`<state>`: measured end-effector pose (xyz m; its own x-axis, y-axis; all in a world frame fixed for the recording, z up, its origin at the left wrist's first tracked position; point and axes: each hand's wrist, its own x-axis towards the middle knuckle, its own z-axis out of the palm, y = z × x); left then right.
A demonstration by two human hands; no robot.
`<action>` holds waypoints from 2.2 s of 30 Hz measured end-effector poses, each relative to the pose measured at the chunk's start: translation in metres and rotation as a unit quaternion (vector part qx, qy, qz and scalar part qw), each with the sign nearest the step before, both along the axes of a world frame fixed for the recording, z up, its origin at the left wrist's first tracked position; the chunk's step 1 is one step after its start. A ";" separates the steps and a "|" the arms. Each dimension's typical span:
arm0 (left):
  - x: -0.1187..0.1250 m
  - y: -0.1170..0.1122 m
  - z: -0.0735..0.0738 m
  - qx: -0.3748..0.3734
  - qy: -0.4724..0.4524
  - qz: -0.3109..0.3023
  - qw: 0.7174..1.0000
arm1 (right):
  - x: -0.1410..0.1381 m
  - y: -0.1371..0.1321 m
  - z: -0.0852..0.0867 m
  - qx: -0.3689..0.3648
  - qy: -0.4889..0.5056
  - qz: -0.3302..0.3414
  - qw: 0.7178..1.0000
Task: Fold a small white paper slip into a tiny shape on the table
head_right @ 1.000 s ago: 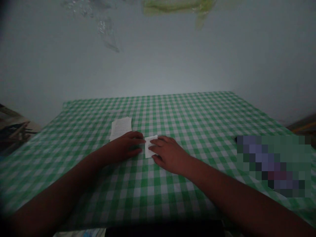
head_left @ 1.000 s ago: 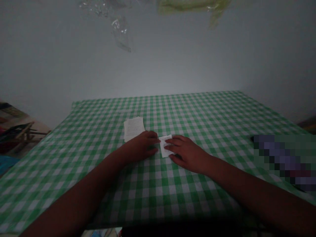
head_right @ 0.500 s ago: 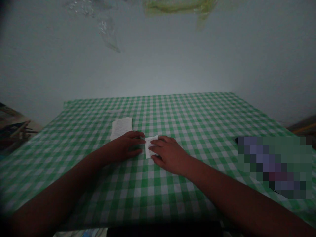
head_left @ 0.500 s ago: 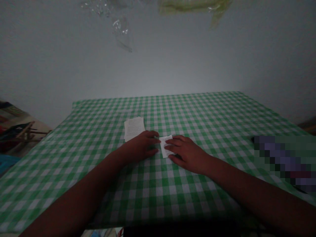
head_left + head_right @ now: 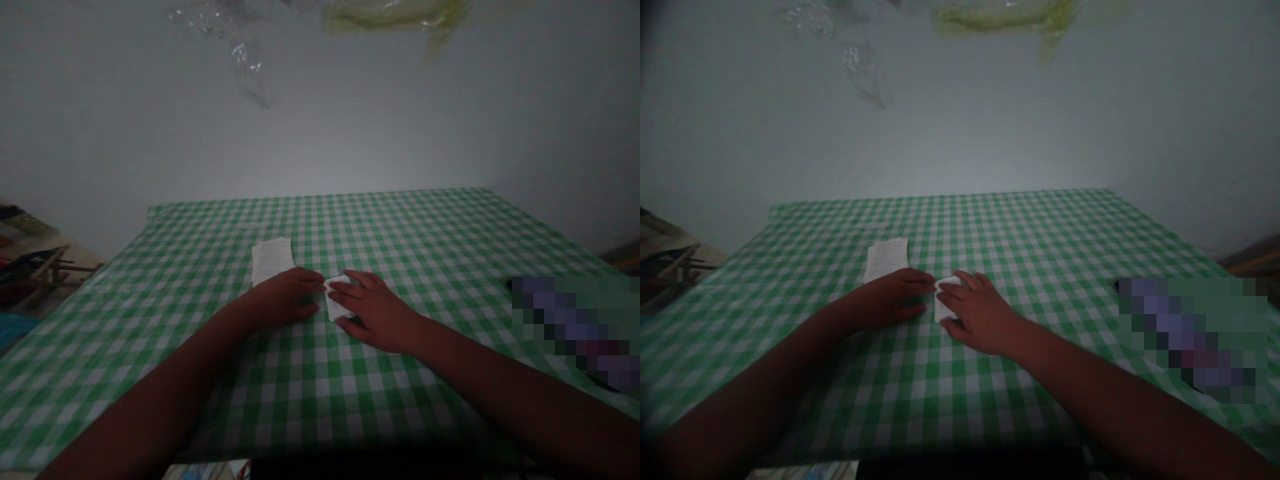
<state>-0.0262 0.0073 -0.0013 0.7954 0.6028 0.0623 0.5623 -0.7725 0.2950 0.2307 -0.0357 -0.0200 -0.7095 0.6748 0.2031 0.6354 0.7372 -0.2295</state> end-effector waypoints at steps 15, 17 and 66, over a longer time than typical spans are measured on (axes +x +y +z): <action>-0.001 0.001 -0.002 -0.020 -0.027 -0.011 0.999 | 0.004 0.000 0.004 -0.040 -0.010 0.032 0.999; -0.001 0.001 -0.004 -0.017 -0.025 -0.009 1.000 | 0.004 0.000 0.004 -0.043 -0.007 0.032 0.999; 0.009 -0.003 -0.002 0.021 -0.032 -0.016 0.999 | 0.003 0.004 -0.003 -0.055 0.014 0.023 0.998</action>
